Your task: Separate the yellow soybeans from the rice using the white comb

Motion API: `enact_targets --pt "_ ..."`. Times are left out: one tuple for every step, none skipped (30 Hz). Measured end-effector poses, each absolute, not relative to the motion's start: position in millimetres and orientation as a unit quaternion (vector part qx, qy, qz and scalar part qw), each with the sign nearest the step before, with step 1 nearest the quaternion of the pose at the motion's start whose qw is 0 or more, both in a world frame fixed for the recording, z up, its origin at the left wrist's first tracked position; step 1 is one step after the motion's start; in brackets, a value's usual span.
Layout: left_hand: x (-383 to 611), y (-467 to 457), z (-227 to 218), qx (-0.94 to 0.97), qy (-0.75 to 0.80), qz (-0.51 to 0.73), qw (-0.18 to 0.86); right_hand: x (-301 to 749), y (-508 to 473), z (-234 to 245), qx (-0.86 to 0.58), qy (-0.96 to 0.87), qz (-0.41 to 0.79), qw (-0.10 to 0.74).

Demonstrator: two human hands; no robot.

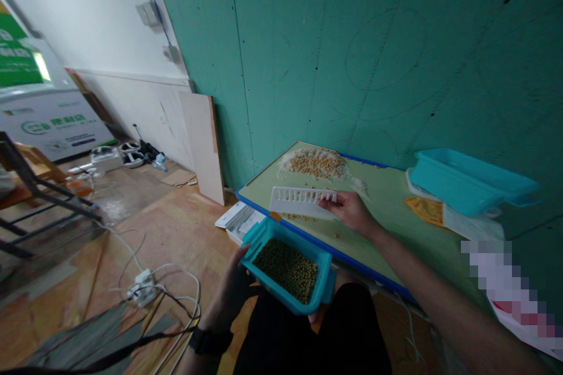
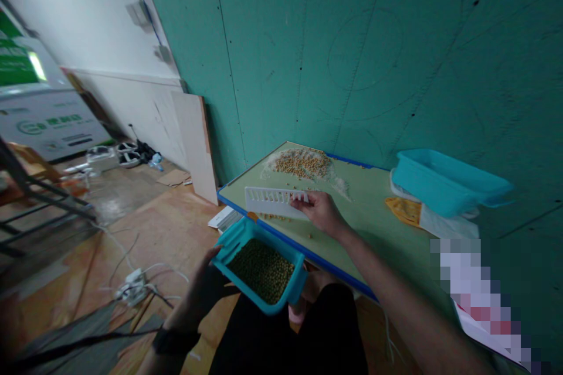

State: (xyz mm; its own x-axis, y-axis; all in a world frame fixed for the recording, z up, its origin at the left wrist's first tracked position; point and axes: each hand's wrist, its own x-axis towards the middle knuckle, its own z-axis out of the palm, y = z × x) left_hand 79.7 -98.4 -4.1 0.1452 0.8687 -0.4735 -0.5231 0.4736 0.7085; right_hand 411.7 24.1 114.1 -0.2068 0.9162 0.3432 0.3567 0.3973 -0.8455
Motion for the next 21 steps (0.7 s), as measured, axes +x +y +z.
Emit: enact_targets --pt "81.1 -98.8 -1.7 0.191 0.456 0.48 0.725 412.3 23.0 114.1 -0.449 -0.709 0.316 0.443" --pt "82.7 -99.3 1.0 0.193 0.46 0.483 0.72 413.1 21.8 114.0 -0.45 -0.708 0.316 0.443" --pt "84.4 -99.9 3.9 0.198 0.461 0.486 0.716 414.2 20.7 113.8 -0.45 -0.706 0.317 0.445" --pt "85.9 -100.4 6.9 0.206 0.462 0.486 0.713 415.5 19.5 113.5 -0.451 -0.705 0.317 0.447" --pt "87.1 -100.7 9.8 0.212 0.463 0.483 0.712 416.8 18.3 113.2 -0.45 -0.703 0.318 0.449" --pt "88.1 -100.8 12.4 0.216 0.464 0.481 0.711 418.2 16.9 113.0 -0.45 -0.702 0.319 0.45" --pt "88.7 -100.7 14.8 0.217 0.466 0.479 0.711 419.4 15.3 112.9 -0.449 -0.702 0.322 0.45" --pt "89.2 -100.5 16.8 0.217 0.468 0.476 0.712 420.6 13.6 112.8 -0.449 -0.701 0.325 0.45" --pt "89.4 -100.2 18.6 0.216 0.47 0.473 0.714 421.6 11.8 112.8 -0.449 -0.7 0.327 0.45" --pt "89.7 -100.0 20.0 0.214 0.472 0.47 0.715 422.5 9.9 112.8 -0.45 -0.698 0.327 0.451" --pt "89.9 -100.0 21.2 0.214 0.473 0.468 0.715 423.3 7.9 112.8 -0.451 -0.696 0.327 0.453" --pt "90.3 -100.2 22.1 0.212 0.476 0.467 0.714 424.2 6.1 112.9 -0.454 -0.694 0.326 0.454" --pt "90.7 -100.8 22.7 0.21 0.478 0.467 0.714 425.2 4.2 113.0 -0.457 -0.691 0.324 0.457" --pt "91.4 -101.6 22.8 0.208 0.478 0.467 0.714 426.4 2.2 113.1 -0.46 -0.688 0.322 0.459" --pt "92.1 -102.6 22.5 0.207 0.476 0.468 0.715 427.8 0.1 113.4 -0.464 -0.686 0.32 0.461" --pt "92.9 -103.7 21.6 0.207 0.472 0.471 0.716 429.4 -2.3 113.8 -0.468 -0.684 0.318 0.46" --pt "93.9 -104.8 20.3 0.207 0.466 0.474 0.718 431.2 -5.0 114.4 -0.471 -0.684 0.316 0.459" --pt "94.9 -105.6 18.6 0.208 0.46 0.475 0.721 433.0 -8.3 115.1 -0.474 -0.683 0.314 0.459" --pt "96.1 -106.2 16.6 0.208 0.456 0.474 0.724 434.8 -12.1 115.9 -0.476 -0.682 0.313 0.459" --pt "97.4 -106.4 14.8 0.206 0.455 0.471 0.727 436.7 -16.5 116.8 -0.479 -0.679 0.313 0.46" --pt "98.9 -106.3 13.1 0.201 0.457 0.465 0.731 438.4 -21.4 117.6 -0.481 -0.676 0.314 0.461"
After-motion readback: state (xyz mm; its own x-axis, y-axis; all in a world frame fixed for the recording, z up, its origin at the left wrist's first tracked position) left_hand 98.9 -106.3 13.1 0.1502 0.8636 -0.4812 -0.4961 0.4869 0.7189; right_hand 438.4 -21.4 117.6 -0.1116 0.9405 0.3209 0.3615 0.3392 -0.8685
